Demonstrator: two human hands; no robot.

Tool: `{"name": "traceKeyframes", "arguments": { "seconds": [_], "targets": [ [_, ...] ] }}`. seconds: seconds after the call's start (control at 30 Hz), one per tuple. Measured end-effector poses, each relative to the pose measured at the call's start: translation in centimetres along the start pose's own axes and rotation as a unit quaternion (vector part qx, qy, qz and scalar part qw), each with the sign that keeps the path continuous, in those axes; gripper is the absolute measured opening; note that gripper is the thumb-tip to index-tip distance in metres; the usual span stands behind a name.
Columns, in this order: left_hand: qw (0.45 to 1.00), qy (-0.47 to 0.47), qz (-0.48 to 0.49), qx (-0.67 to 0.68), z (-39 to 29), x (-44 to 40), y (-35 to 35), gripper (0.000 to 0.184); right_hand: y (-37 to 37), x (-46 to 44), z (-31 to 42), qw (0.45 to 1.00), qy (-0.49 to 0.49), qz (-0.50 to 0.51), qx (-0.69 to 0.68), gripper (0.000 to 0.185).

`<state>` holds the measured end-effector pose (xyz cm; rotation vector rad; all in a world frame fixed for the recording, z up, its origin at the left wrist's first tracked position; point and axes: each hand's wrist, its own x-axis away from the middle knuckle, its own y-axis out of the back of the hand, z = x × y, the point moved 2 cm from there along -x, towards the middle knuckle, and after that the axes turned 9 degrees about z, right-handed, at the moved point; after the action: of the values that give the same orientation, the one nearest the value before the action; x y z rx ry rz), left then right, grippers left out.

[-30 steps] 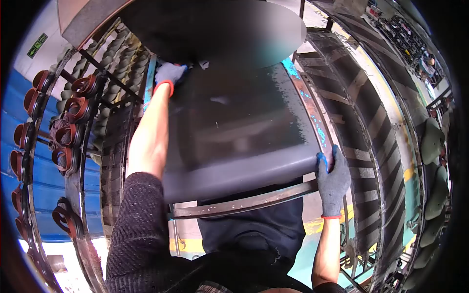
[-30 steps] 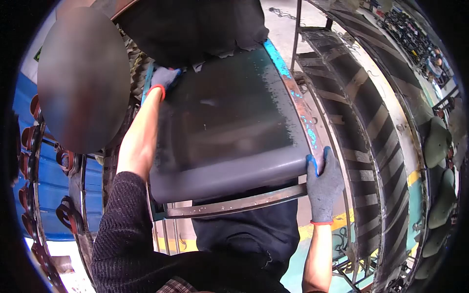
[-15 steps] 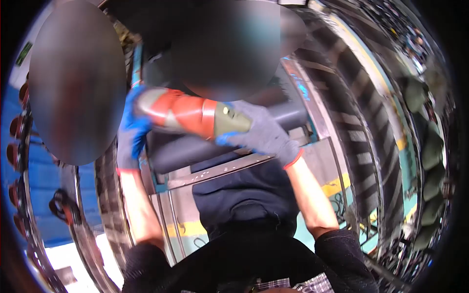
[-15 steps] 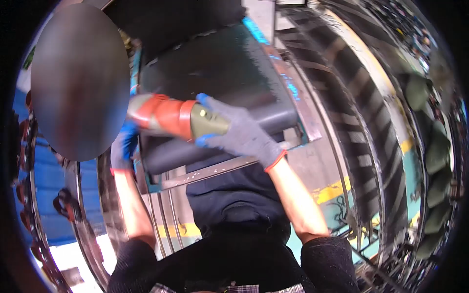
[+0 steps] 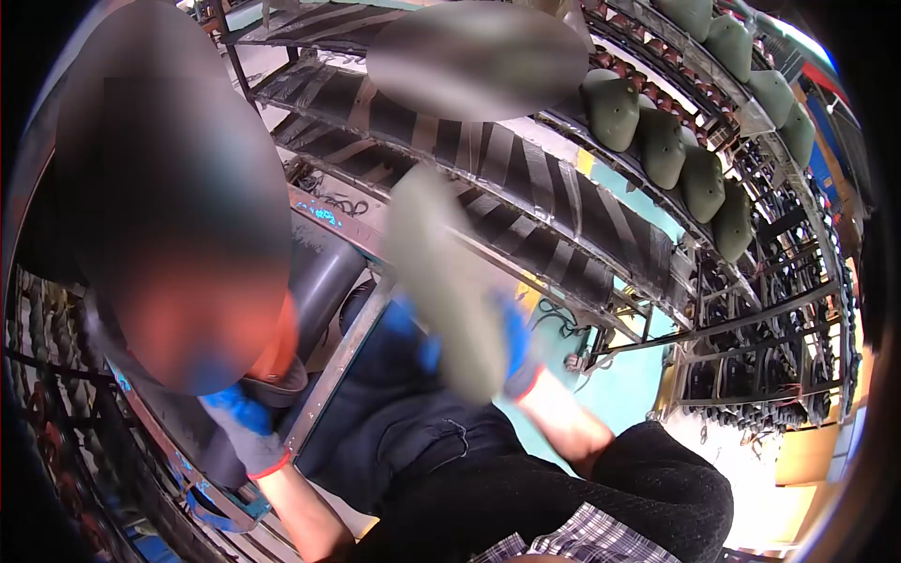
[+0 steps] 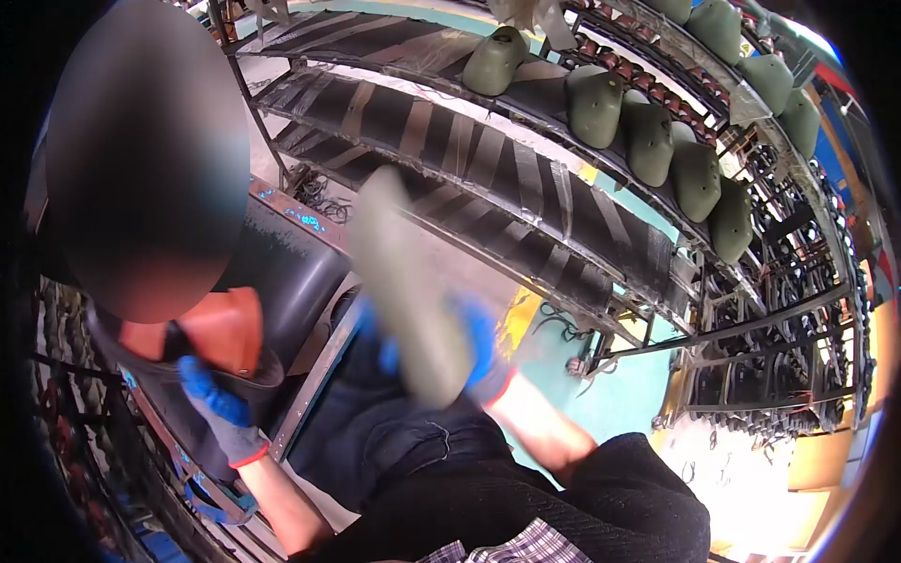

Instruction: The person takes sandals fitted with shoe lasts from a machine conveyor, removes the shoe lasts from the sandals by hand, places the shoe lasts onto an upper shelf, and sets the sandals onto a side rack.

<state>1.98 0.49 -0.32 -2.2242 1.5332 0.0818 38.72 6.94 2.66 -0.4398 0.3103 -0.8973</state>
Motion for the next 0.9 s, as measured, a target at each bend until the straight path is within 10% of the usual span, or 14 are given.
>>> {"name": "traceKeyframes", "arguments": {
  "seconds": [0.1, 0.13, 0.2, 0.27, 0.37, 0.4, 0.5, 0.53, 0.67, 0.73, 0.9],
  "targets": [
    [0.982, 0.063, 0.023, -0.175, -0.3, 1.3, -4.3, 0.089, 4.1, -3.5, 15.1, 0.973, 0.182, -0.133, 0.052, 0.067],
    [0.978, 0.057, 0.067, -0.191, -0.7, 1.4, -6.0, 0.094, 6.7, -6.0, 19.4, 0.899, 0.21, -0.287, 0.256, 0.062],
    [0.955, -0.047, 0.178, -0.231, -1.2, 1.2, -8.7, 0.105, 13.1, -12.3, 25.7, 0.573, 0.127, -0.483, 0.65, 0.042],
    [0.934, -0.12, 0.211, -0.262, -1.6, 1.0, -9.4, 0.115, 23.9, -18.7, 28.5, 0.351, 0.006, -0.235, 0.907, 0.045],
    [0.934, -0.104, 0.167, -0.298, -3.6, 1.5, -7.9, 0.124, 21.4, -18.2, 27.6, 0.582, -0.014, -0.331, 0.743, 0.058],
    [0.934, -0.096, 0.151, -0.31, -4.5, 1.8, -7.4, 0.126, 24.2, -17.6, 27.3, 0.481, 0.003, -0.233, 0.845, 0.044],
    [0.999, 0.022, 0.041, -0.027, -6.5, 2.4, -7.4, 0.116, 4.2, -11.3, 12.5, 0.482, 0.287, -0.362, 0.744, 0.063],
    [0.997, 0.013, 0.053, -0.059, -6.9, 2.6, -7.0, 0.116, -3.2, -9.5, 7.8, 0.68, 0.218, -0.215, 0.666, 0.077],
    [0.991, -0.058, 0.06, -0.101, -9.3, 2.0, -2.4, 0.103, -12.1, -7.0, -4.4, 0.763, 0.209, 0.202, 0.577, 0.053],
    [0.99, -0.05, -0.073, 0.109, -13.0, 2.6, 1.8, 0.084, -19.6, -8.2, -4.2, 0.734, 0.24, 0.278, 0.571, 0.054],
    [0.954, -0.138, -0.239, 0.12, -22.0, 8.6, 7.7, 0.075, -33.1, -10.3, -7.1, 0.742, 0.357, 0.406, 0.397, 0.053]
  ]
}}
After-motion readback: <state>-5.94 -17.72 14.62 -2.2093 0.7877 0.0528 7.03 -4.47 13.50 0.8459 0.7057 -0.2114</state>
